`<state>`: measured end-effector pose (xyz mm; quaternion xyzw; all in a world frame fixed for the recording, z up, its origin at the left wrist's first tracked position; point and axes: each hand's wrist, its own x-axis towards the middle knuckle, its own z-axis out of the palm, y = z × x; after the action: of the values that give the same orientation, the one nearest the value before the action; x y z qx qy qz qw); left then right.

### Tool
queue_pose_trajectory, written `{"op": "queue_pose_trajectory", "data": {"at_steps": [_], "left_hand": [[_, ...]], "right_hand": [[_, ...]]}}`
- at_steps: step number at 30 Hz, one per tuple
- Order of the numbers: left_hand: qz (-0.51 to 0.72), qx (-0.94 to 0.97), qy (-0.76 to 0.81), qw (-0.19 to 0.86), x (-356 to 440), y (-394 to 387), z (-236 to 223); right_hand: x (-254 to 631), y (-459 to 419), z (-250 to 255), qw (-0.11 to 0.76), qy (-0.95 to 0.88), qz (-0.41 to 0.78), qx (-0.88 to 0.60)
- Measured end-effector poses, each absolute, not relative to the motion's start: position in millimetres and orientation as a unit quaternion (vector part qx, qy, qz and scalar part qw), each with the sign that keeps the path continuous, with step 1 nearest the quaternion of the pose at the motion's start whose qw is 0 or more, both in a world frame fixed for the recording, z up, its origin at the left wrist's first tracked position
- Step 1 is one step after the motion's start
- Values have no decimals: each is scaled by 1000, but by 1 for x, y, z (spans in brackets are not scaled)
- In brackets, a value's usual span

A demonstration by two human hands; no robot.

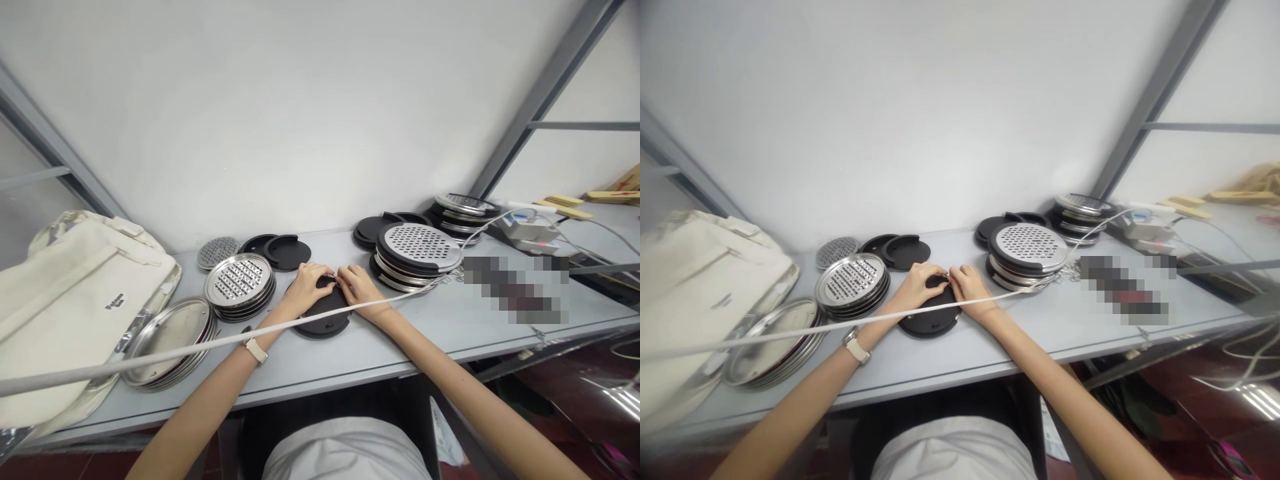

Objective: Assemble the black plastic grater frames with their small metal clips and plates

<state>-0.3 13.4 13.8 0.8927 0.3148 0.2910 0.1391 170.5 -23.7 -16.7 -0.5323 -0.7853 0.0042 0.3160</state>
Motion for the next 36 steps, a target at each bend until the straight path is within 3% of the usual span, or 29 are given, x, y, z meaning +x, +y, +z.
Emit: {"op": "queue_pose_trajectory", "data": {"at_steps": [36], "left_hand": [[276, 904, 298, 133, 2, 18, 14]], "right_hand": [[173, -28, -11, 278, -794, 58, -537]]}}
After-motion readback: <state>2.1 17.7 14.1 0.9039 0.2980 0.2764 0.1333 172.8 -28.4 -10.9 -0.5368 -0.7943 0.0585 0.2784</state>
